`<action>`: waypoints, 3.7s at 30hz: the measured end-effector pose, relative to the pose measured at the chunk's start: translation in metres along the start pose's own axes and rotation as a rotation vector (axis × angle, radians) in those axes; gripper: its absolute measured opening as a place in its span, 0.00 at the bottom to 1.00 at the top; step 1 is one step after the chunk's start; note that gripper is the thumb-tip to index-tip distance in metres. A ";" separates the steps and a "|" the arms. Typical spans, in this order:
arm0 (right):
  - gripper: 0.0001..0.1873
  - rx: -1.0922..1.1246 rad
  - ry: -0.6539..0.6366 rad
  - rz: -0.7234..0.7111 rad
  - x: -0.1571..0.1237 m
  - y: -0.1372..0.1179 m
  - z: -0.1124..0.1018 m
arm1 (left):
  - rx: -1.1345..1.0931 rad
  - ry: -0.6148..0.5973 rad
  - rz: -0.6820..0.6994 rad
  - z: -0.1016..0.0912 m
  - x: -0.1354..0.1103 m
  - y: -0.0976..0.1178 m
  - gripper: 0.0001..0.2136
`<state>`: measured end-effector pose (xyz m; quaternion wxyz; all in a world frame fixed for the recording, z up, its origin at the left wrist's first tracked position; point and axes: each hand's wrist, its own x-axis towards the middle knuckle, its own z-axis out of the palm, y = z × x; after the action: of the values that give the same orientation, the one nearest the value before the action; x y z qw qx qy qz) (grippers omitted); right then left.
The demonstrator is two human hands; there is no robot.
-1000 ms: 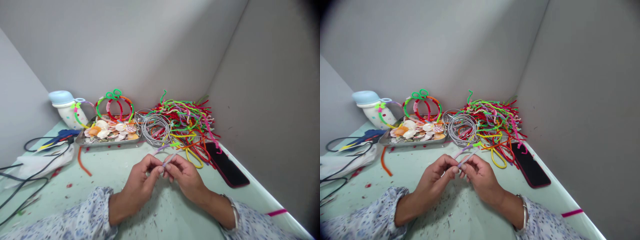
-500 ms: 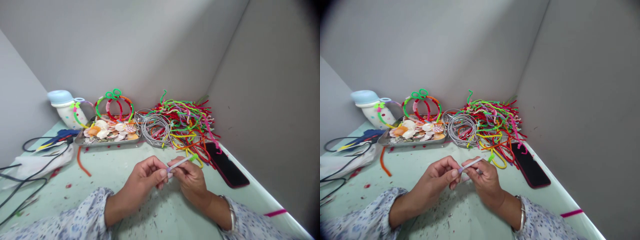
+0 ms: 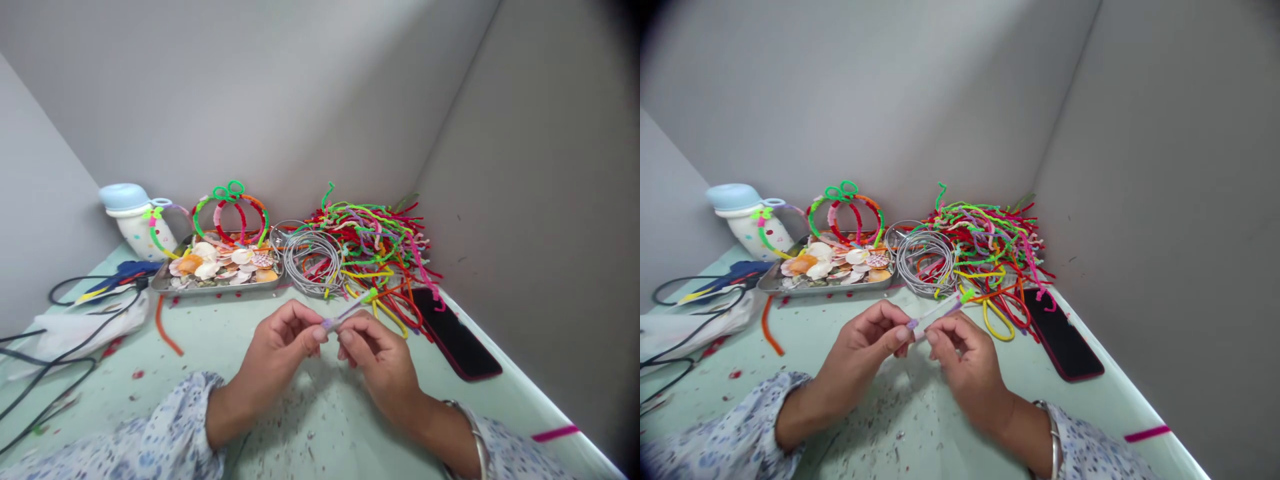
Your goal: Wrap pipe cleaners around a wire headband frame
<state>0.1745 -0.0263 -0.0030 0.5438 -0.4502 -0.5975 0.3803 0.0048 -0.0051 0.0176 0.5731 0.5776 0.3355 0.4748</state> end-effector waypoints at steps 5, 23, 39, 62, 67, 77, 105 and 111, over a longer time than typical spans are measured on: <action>0.15 0.056 -0.052 0.103 -0.003 -0.006 0.004 | 0.320 0.008 0.239 0.002 -0.009 -0.003 0.02; 0.09 0.248 -0.101 0.261 0.009 0.005 0.002 | 0.631 -0.119 0.448 -0.009 0.001 -0.024 0.03; 0.13 0.334 -0.047 0.275 0.014 0.022 0.000 | 0.806 0.009 0.600 -0.012 0.009 -0.022 0.06; 0.11 -0.220 -0.164 -0.071 0.014 0.027 0.000 | -0.292 0.000 -0.171 -0.033 0.015 0.000 0.10; 0.09 -0.036 -0.023 0.300 0.033 0.049 -0.014 | -0.290 -0.072 -0.183 -0.048 0.032 0.004 0.10; 0.23 0.405 0.067 0.411 0.044 0.041 -0.021 | -0.275 -0.102 -0.305 -0.051 0.036 -0.019 0.12; 0.15 0.601 0.065 0.499 0.043 0.044 -0.018 | -0.457 -0.019 -0.392 -0.049 0.034 -0.031 0.09; 0.14 0.629 0.066 0.507 0.043 0.041 -0.017 | -0.448 0.003 -0.367 -0.050 0.035 -0.033 0.08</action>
<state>0.1963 0.0268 -0.0263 0.5627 -0.4069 -0.3043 0.6521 -0.0254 0.0489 -0.0145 0.7621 0.3657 0.3221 0.4262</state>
